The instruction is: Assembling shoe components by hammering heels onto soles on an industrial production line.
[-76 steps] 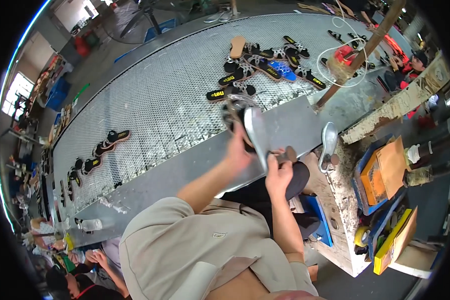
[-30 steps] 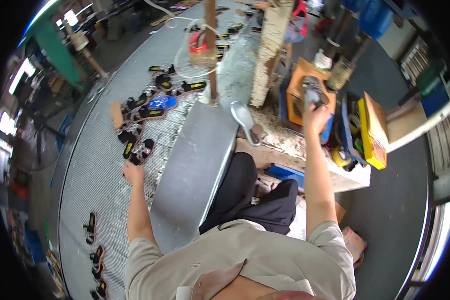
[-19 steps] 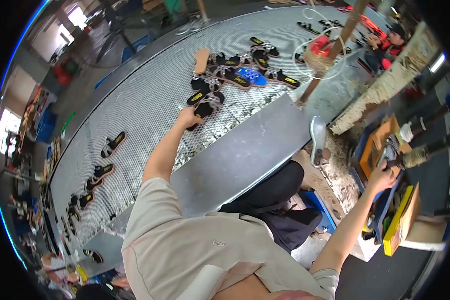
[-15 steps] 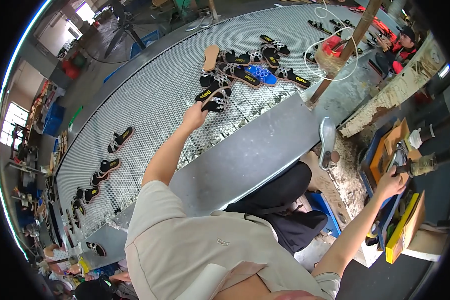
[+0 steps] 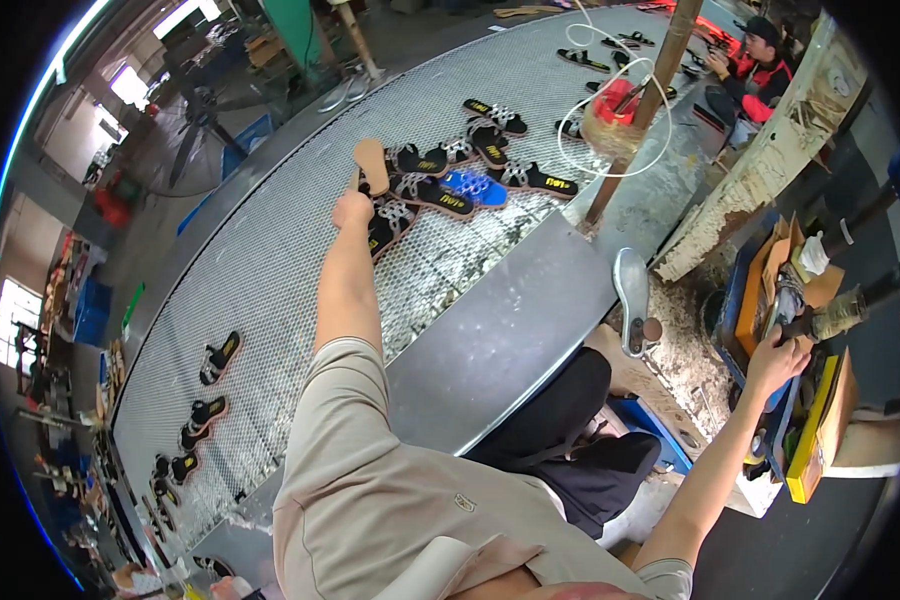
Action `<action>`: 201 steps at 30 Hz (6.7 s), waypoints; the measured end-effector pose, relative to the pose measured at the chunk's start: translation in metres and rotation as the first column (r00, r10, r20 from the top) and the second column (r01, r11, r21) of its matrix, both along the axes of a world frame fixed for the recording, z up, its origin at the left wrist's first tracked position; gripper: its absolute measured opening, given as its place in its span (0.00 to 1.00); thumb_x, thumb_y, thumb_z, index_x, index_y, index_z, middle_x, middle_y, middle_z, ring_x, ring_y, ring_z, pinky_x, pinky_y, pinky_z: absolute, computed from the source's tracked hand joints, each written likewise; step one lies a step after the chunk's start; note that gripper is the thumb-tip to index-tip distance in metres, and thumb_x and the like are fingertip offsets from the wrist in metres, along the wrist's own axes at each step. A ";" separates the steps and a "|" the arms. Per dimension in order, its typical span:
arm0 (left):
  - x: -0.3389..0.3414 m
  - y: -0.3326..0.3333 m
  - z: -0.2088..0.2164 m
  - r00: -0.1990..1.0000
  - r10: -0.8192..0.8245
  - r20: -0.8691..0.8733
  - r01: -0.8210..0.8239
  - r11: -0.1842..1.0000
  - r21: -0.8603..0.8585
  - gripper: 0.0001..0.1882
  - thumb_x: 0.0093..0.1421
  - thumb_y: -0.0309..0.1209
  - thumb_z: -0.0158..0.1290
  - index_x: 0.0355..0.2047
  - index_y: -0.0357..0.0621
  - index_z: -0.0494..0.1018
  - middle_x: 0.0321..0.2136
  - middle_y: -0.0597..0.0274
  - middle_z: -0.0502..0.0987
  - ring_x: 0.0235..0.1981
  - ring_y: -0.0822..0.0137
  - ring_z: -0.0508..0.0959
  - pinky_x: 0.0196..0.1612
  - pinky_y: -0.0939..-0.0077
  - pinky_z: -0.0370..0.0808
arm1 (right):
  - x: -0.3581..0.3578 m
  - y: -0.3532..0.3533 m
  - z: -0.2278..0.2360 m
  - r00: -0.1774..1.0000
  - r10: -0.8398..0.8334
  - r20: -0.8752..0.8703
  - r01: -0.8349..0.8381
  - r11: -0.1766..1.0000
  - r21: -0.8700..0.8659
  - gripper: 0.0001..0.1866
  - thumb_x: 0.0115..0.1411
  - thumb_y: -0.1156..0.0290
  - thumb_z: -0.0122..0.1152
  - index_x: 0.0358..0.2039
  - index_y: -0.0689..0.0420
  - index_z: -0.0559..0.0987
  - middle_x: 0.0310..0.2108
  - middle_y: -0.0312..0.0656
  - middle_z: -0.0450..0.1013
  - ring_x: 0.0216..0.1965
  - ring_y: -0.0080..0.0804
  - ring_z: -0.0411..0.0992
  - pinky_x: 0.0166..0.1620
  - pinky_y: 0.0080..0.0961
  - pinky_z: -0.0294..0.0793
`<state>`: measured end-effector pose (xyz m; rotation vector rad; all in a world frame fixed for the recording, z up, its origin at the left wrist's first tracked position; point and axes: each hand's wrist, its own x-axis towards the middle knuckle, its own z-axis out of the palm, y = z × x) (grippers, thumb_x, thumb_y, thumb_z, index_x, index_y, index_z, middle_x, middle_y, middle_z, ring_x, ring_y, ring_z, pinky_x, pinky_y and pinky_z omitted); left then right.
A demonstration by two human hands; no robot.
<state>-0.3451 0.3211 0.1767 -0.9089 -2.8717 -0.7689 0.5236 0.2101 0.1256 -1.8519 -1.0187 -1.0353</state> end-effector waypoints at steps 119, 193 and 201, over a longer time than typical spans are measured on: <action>0.140 0.127 -0.055 0.855 -0.331 -0.399 0.479 0.799 0.363 0.24 0.68 0.43 0.58 0.52 0.34 0.73 0.49 0.39 0.77 0.54 0.37 0.77 0.55 0.47 0.78 | 0.014 -0.019 -0.004 0.994 0.040 -0.103 -0.052 0.991 -0.122 0.29 0.69 0.48 0.59 0.52 0.65 0.85 0.59 0.57 0.77 0.66 0.50 0.69 0.76 0.57 0.47; 0.078 -0.351 -0.227 0.426 -0.696 0.578 -0.792 0.022 0.610 0.41 0.74 0.64 0.41 0.63 0.34 0.69 0.53 0.48 0.80 0.49 0.48 0.82 0.56 0.51 0.81 | -0.468 -0.255 -0.103 -0.495 0.689 -0.529 -0.869 -0.398 0.295 0.10 0.64 0.69 0.68 0.38 0.63 0.81 0.40 0.42 0.78 0.42 0.30 0.76 0.48 0.29 0.75; 0.170 -0.333 -0.272 0.496 -0.544 0.676 -0.597 0.351 0.721 0.46 0.76 0.65 0.32 0.67 0.29 0.66 0.61 0.53 0.75 0.58 0.60 0.76 0.63 0.69 0.71 | -0.405 -0.236 -0.128 -0.369 0.672 -0.642 -0.927 -0.219 0.303 0.09 0.60 0.72 0.70 0.37 0.63 0.82 0.45 0.45 0.78 0.45 0.40 0.77 0.49 0.37 0.76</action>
